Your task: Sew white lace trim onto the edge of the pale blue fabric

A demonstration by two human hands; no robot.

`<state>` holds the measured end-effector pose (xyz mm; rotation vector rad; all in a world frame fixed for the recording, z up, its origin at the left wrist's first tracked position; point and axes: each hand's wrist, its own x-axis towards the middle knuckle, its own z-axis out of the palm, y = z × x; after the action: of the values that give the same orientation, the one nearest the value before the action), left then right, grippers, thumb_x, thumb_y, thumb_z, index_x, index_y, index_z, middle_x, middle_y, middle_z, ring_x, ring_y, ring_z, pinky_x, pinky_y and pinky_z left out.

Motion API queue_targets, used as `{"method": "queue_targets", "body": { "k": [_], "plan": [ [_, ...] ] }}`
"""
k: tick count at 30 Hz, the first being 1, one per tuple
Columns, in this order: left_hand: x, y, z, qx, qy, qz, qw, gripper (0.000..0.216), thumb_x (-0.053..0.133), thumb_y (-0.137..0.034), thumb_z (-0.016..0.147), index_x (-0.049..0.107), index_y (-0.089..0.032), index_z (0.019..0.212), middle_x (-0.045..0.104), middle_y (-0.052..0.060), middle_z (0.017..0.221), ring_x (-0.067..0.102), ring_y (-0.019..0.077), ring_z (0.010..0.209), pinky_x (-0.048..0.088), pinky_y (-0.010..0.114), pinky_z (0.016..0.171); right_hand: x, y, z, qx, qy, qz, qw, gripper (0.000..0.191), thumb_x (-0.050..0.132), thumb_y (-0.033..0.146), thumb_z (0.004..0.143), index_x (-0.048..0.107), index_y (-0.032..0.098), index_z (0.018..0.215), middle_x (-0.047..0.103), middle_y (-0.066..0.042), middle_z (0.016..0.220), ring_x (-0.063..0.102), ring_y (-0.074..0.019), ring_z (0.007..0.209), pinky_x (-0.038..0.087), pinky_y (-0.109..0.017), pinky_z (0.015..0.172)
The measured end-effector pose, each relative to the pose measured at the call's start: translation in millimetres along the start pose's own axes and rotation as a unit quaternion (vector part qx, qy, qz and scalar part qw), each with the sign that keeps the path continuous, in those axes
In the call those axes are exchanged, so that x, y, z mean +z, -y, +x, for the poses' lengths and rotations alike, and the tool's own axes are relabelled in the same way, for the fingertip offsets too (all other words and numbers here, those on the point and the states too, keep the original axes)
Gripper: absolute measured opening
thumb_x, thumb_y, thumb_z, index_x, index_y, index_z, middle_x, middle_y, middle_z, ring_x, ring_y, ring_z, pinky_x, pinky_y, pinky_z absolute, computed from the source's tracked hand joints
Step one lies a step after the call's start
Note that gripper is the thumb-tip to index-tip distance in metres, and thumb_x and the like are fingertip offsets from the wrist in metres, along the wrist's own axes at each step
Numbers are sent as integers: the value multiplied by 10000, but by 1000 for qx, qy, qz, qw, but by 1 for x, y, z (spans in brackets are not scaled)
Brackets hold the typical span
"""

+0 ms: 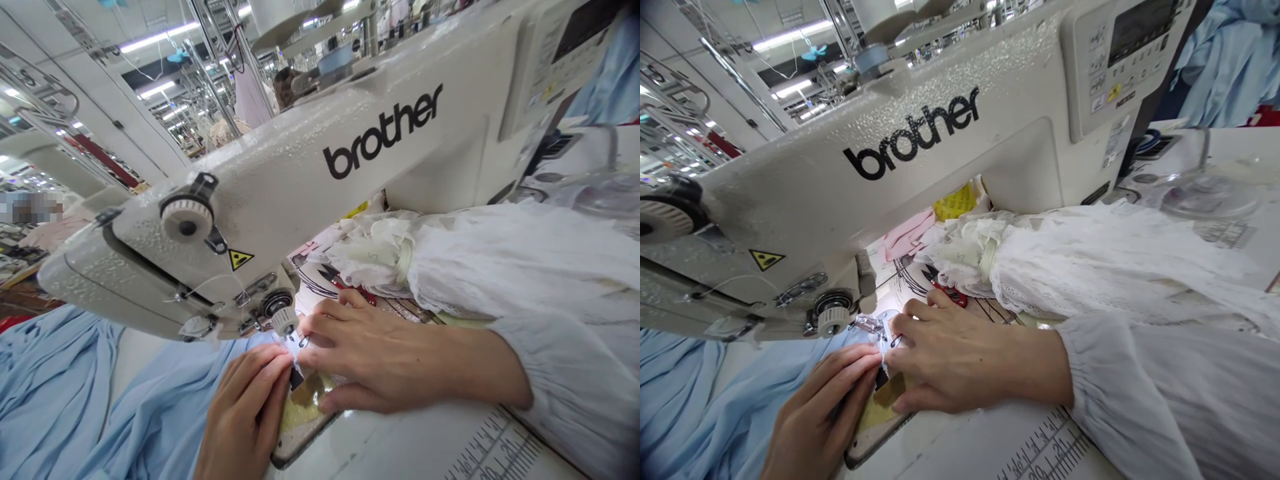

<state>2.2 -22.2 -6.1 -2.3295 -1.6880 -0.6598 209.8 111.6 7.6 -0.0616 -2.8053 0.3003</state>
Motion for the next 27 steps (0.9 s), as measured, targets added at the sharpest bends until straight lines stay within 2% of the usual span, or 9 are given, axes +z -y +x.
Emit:
{"method": "queue_targets", "body": {
  "k": [6,10,20,27],
  "plan": [
    [-2,-5,7,3,6,-5,1000,230,522,-106,902,611,-206,1089,622,36,1069,602,117,998,487,208,920,1,0,0,7,-2,-8,1000,411,486,534,945,585,205,1171,568,-99,1141,472,-257,989,305,-495,919],
    [-2,-4,5,12,27,17,999,254,526,-104,901,592,-188,1131,599,48,1119,560,127,1052,451,216,946,3,0,-1,-2,-10,2,1000,410,471,536,954,584,197,1155,564,-96,1132,462,-255,1016,306,-488,922],
    [-2,5,10,74,32,89,993,307,506,-49,888,563,-134,1177,612,77,1125,531,158,1076,394,273,974,2,-1,-1,4,-4,4,1000,450,471,537,949,551,175,1204,554,-109,1163,474,-271,1008,324,-499,903],
    [-6,1,9,86,42,80,992,300,471,-41,891,571,-104,1167,597,99,1159,502,166,1119,356,273,997,0,-1,-1,5,2,-4,1000,402,487,518,951,560,169,1136,556,-108,1161,477,-272,1017,325,-494,900]
  ]
}}
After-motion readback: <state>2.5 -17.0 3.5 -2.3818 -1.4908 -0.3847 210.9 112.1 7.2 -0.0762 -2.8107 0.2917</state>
